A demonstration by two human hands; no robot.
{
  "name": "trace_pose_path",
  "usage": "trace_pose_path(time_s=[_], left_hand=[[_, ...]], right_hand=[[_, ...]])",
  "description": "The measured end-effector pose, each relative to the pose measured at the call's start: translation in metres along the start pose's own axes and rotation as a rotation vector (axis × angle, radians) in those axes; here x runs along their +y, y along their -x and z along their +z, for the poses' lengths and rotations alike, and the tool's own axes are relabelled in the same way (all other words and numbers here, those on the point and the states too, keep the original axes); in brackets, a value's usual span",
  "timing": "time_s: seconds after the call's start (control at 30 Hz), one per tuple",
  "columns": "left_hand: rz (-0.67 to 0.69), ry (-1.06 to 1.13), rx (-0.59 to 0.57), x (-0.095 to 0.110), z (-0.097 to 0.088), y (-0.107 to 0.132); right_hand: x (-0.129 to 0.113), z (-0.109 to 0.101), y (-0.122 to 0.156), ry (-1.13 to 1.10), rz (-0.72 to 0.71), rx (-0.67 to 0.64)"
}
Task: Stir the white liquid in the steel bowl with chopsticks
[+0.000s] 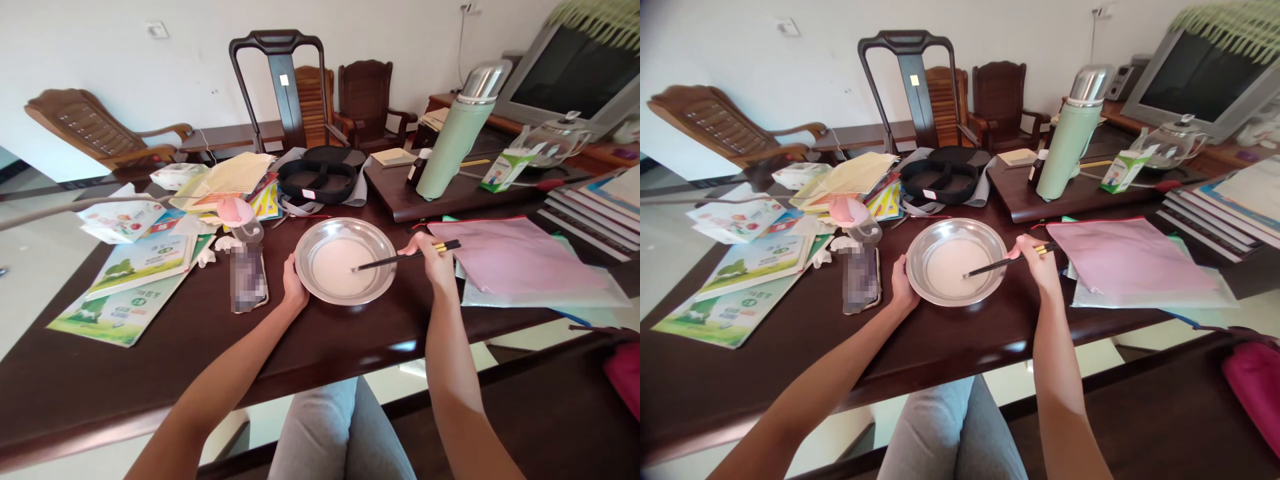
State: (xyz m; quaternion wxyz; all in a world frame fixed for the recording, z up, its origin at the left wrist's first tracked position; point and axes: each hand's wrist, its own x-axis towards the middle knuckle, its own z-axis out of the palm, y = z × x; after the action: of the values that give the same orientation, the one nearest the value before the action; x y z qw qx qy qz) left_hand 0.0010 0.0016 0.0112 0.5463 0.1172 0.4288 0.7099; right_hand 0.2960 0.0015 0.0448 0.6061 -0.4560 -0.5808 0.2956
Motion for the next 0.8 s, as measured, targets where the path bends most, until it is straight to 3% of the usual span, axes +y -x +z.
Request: trace_pose_path(time_s=[0.17, 0.23, 0.4, 0.47, 0.57, 0.63, 0.8], left_hand=[[-0.009, -0.004, 0.005, -0.001, -0.001, -0.001], [-0.012, -0.002, 0.008, -0.001, -0.001, -0.001], [0.002, -0.003, -0.008, -0.003, -0.004, -0.004], [0.007, -0.004, -0.017, -0.004, -0.006, -0.006], [0.014, -0.014, -0.026, -0.006, -0.009, -0.009], [0.015, -0.020, -0.030, -0.007, -0.010, -0.010], [0.018, -0.017, -0.030, -0.007, -0.009, -0.009]], right_hand=[[-0.005, 0.010, 0.003, 0.030, 0.011, -0.289], [-0.003, 0.012, 0.001, 0.075, -0.012, -0.252], [-0.001, 0.004, 0.000, 0.055, 0.002, 0.036], [-0.003, 0.003, 0.001, 0.017, 0.017, -0.019], [-0.006, 0.009, 0.003, 0.016, 0.021, -0.229], [-0.006, 0.012, 0.002, 0.045, 0.005, -0.274], [0.000, 0.006, -0.001, 0.055, -0.010, 0.000]])
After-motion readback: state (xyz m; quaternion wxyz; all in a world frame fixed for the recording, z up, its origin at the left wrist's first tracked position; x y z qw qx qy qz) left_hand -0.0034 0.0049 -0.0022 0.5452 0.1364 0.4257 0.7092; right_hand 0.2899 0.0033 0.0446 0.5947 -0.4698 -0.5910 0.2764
